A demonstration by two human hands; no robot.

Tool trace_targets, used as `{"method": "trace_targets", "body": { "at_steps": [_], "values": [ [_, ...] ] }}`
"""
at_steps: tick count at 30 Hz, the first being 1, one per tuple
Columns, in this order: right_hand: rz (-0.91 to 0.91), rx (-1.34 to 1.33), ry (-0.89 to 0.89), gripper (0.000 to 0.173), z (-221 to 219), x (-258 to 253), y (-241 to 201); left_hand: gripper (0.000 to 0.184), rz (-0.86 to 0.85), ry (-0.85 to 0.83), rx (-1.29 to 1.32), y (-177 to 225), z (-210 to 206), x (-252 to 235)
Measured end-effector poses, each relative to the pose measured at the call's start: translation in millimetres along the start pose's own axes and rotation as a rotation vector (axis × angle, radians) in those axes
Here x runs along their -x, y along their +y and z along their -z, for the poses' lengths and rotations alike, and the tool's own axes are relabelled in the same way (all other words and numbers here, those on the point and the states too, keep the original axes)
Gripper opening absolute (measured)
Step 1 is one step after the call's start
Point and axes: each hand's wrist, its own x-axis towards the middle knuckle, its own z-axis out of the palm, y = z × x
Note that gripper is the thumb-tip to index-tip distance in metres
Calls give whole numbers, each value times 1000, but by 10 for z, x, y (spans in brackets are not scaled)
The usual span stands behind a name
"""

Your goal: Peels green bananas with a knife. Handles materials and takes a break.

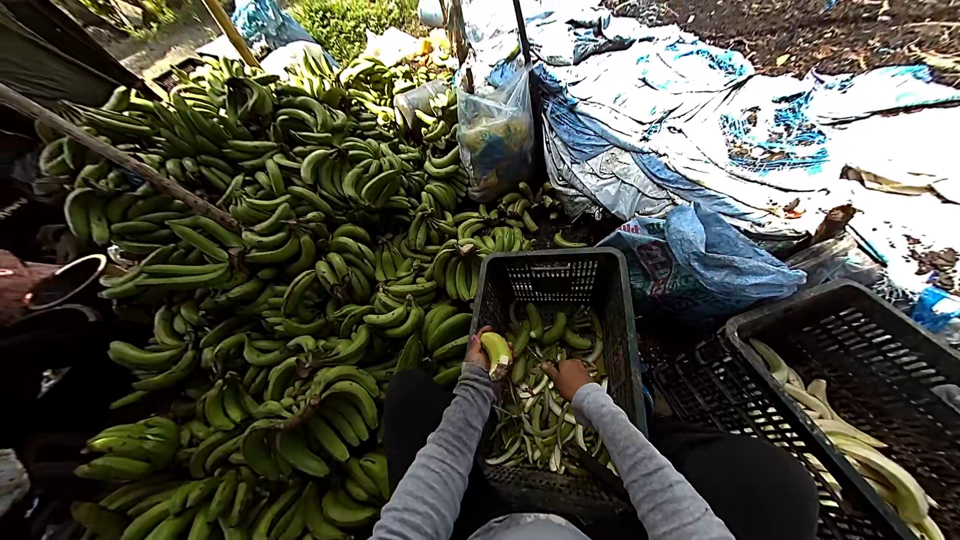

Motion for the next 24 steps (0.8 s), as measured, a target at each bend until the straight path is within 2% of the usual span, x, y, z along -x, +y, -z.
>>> {"method": "trace_targets", "body": {
  "at_steps": [4, 7, 10, 14, 20, 24],
  "values": [
    [210, -59, 18, 53, -71, -2, 66, 43, -108, 49, -45, 5, 24, -110],
    [288, -93, 32, 58, -132, 90, 20, 42, -160, 115, -119, 20, 28, -163],
    [342, -125, 30, 60, -217, 234, -92, 43, -138, 206, -134, 112, 18, -133],
    [347, -66, 5, 57, -318, 316, -203, 54, -208, 238, -144, 142, 83, -196],
    [322, -8, 14, 57, -354, 398, -286, 42, -479, 261, -224, 197, 20, -100],
    [275, 71, 40, 58, -360, 410, -303, 39, -526, 251, -207, 229, -32, -64]
  ]
}}
